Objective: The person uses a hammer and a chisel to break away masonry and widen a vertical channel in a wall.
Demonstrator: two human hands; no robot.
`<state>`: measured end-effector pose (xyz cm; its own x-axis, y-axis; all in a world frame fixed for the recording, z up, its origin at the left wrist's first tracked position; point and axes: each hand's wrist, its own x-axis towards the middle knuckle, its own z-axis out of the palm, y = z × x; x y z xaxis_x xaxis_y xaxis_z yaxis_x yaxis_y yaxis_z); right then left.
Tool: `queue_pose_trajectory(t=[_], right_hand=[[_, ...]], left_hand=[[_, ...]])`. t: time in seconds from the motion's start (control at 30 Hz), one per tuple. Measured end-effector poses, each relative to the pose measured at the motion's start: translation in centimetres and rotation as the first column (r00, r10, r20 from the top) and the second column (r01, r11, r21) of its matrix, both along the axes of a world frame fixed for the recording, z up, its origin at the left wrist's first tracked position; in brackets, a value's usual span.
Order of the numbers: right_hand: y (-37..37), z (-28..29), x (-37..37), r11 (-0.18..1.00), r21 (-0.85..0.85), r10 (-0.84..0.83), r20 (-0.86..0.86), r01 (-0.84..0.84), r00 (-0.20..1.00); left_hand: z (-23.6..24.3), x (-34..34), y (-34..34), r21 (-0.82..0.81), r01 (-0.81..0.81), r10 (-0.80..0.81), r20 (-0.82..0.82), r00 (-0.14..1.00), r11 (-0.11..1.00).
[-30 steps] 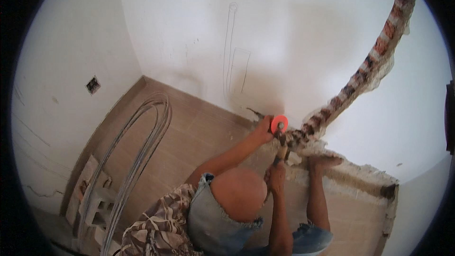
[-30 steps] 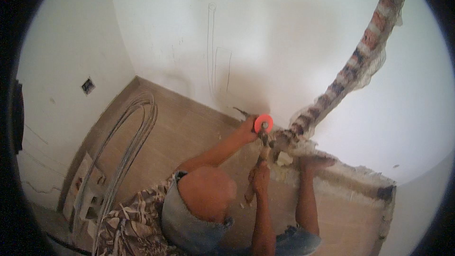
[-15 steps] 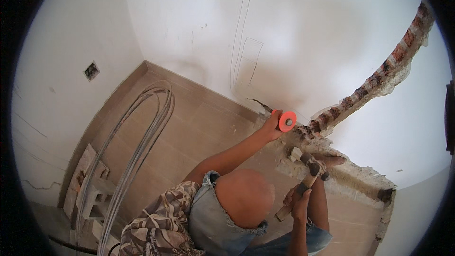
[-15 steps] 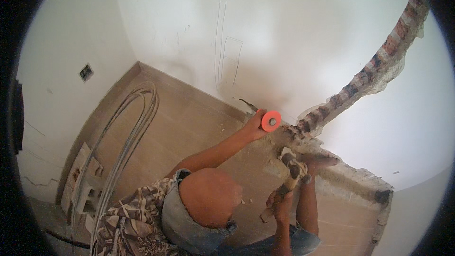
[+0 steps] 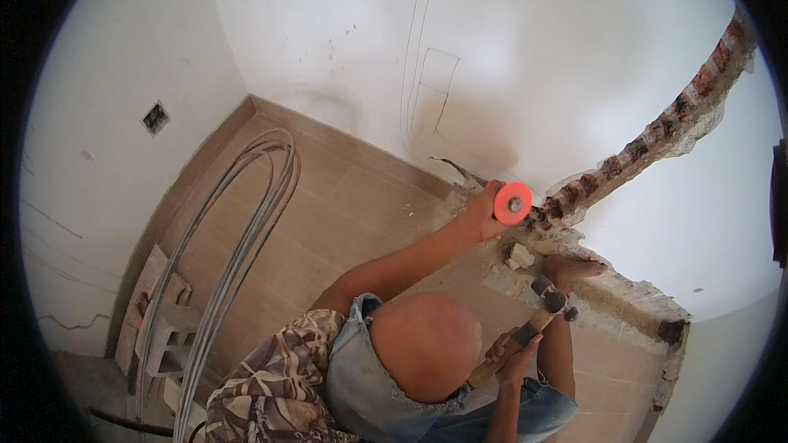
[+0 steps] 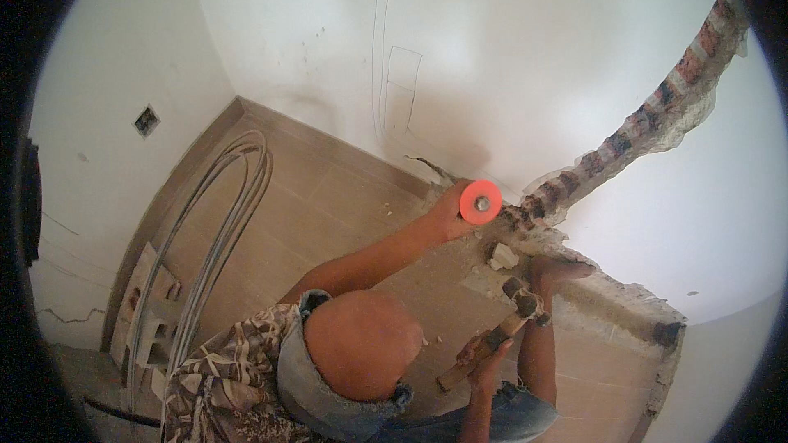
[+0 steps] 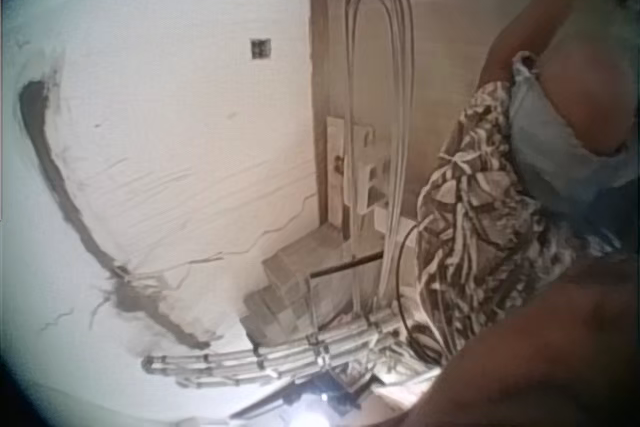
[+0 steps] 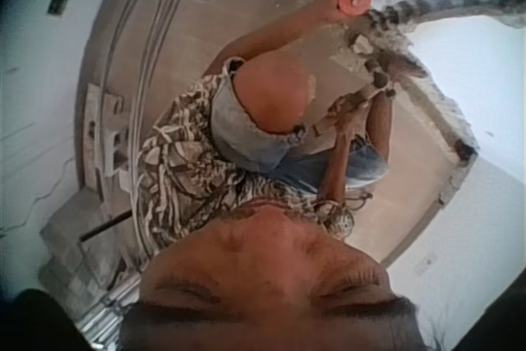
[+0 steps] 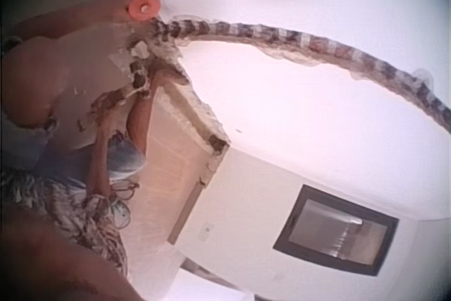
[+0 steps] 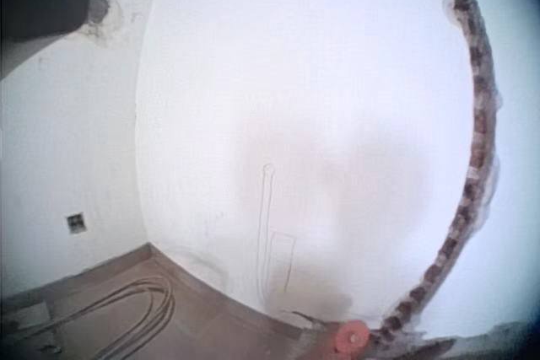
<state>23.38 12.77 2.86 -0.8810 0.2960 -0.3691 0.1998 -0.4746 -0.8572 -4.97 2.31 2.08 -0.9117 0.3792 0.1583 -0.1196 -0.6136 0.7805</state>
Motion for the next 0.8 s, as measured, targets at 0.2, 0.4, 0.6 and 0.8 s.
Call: queue_pose_trajectory(t=[0.2, 0.4, 0.6, 0.8], right_hand=[[1.4, -1.0, 1.5, 0.998, 0.059, 0.008, -0.083, -0.003, 0.997], [0.9, -2.4, 1.7, 0.991, 0.086, 0.107, -0.062, -0.102, 0.992], [0.5, -5.5, 1.6, 0.959, 0.206, 0.174, 0.106, -0.193, 0.979], [-0.7, -5.9, -0.3, 0.685, 0.635, 0.332, 0.165, -0.358, 0.929]], left_hand=[[1.7, 4.7, -4.1, 0.157, 0.389, -0.396, 0.624, 0.674, 0.908], [-7.9, 2.5, -13.0, 0.126, 0.268, -0.283, 0.650, 0.705, 0.955], [-8.2, -0.7, -15.0, 0.117, 0.342, -0.348, 0.542, 0.765, 0.932], [-9.7, -2.0, -14.8, 0.215, 0.371, -0.426, 0.534, 0.730, 0.904]])
